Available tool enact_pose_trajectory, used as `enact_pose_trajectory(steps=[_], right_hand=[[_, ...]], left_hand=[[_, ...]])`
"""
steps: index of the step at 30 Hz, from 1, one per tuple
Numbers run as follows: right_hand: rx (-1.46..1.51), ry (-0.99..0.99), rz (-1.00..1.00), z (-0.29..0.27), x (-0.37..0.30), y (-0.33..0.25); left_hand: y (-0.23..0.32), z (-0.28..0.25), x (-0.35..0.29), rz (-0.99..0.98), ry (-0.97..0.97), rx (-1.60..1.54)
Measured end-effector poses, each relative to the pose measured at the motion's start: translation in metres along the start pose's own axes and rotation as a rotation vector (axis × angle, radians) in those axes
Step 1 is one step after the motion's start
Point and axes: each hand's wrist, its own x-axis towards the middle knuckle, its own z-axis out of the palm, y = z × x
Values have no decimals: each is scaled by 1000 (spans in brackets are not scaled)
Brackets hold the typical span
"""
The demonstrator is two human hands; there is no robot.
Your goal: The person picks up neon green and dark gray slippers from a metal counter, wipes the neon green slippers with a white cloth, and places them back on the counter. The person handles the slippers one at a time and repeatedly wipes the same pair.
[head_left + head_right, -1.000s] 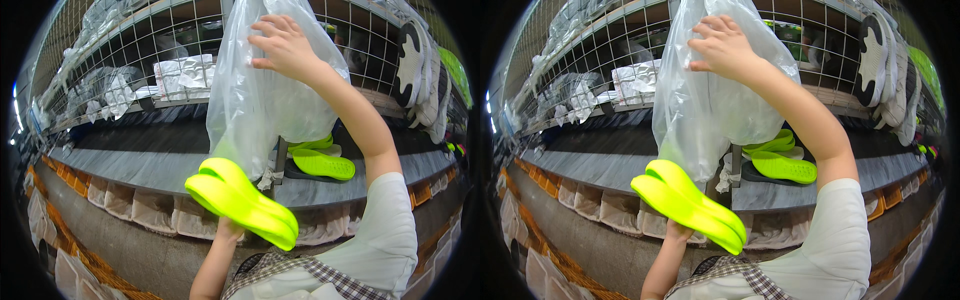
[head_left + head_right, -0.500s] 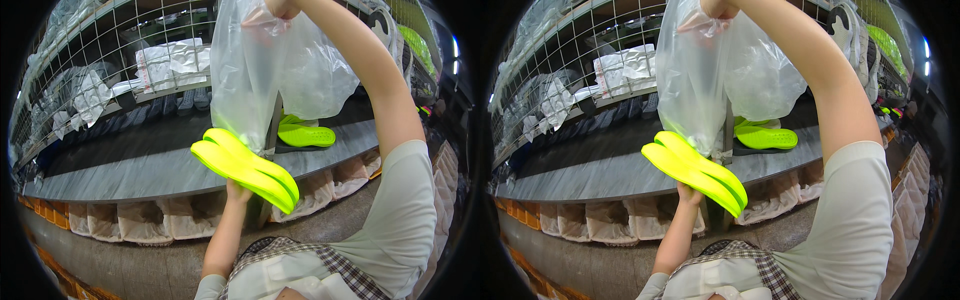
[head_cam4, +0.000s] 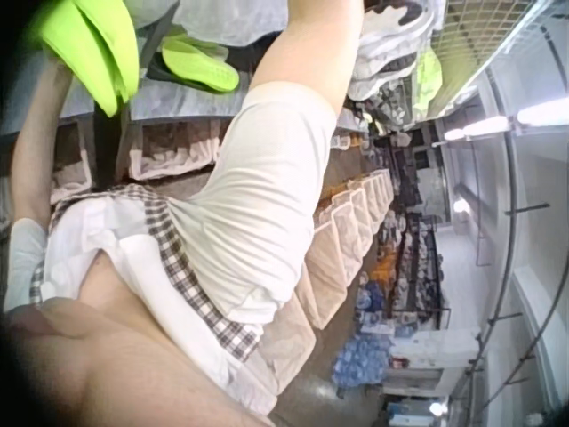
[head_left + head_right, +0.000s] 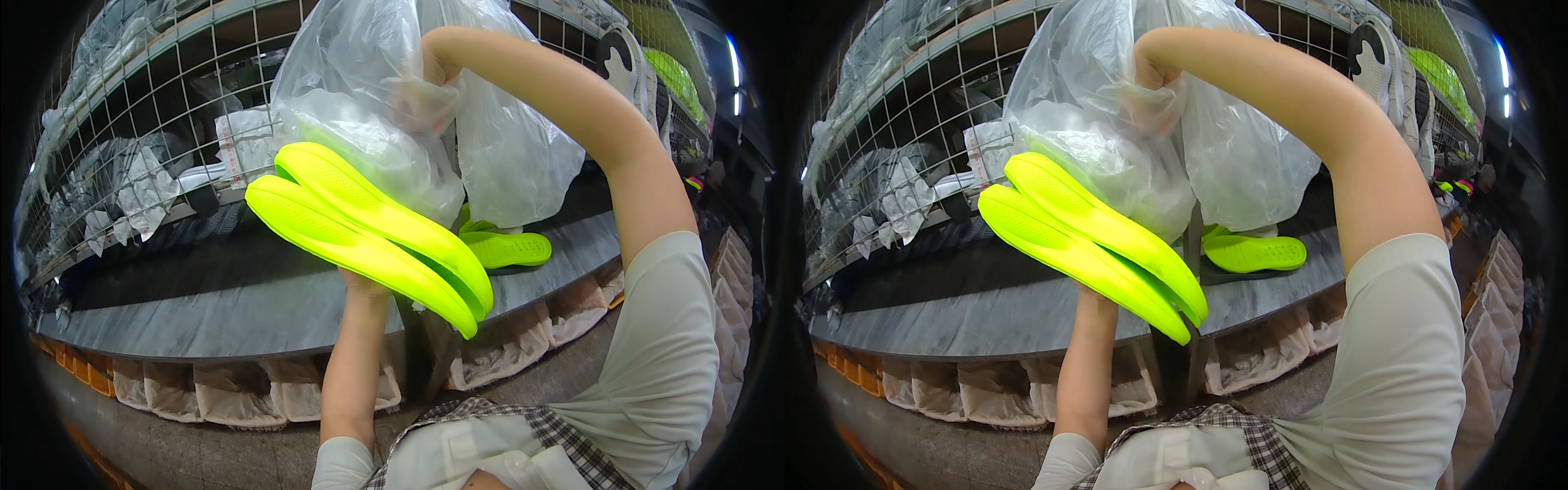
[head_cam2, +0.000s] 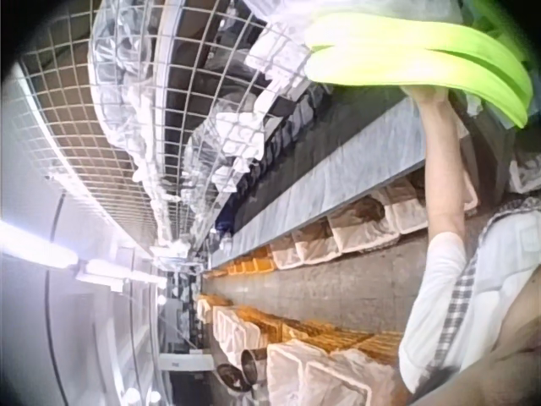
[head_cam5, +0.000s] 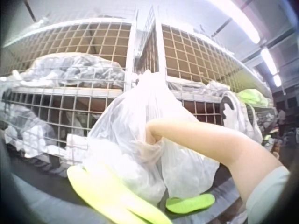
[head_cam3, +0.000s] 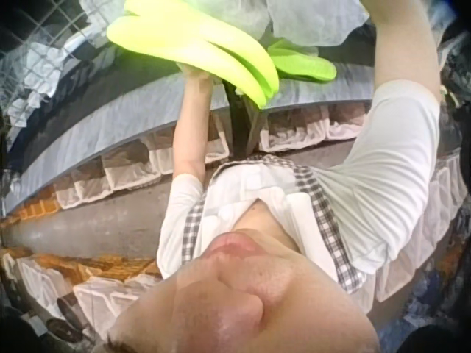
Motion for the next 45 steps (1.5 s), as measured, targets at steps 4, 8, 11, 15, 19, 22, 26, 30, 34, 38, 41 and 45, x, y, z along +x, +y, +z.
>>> enact_pose_trajectory(steps=[4,8,11,15,19,22,26,30,34,38,41,45], right_hand=[[13,340,-42,-1,8,4],[27,555,-149,-5,12,9],[30,654,-200,-9,14,9],[15,745,-254,-9,13,5],[-2,825,-291,-3,2,1],[-1,888,-308,0,-14,0],[25,990,-319,2,-38,0],[90,1119,-318,2,-64,0],[270,1292,-331,5,-100,10],[647,1458,-506,26,-144,30],[922,1520,-631,61,-180,48],[976,1352,-805,133,-209,71]], left_hand=[[9,-9,9,-71,-144,-43],[16,-10,11,-39,-19,-47],[20,0,12,-5,75,-22],[13,18,11,-1,120,-17],[15,27,7,-5,108,21],[15,24,0,28,147,52],[14,20,-19,6,159,44],[14,21,-47,-9,131,1],[16,16,-75,-52,215,18],[14,6,-109,-131,293,153],[2,0,-142,-198,429,78],[-24,-7,-188,-267,611,-107]])
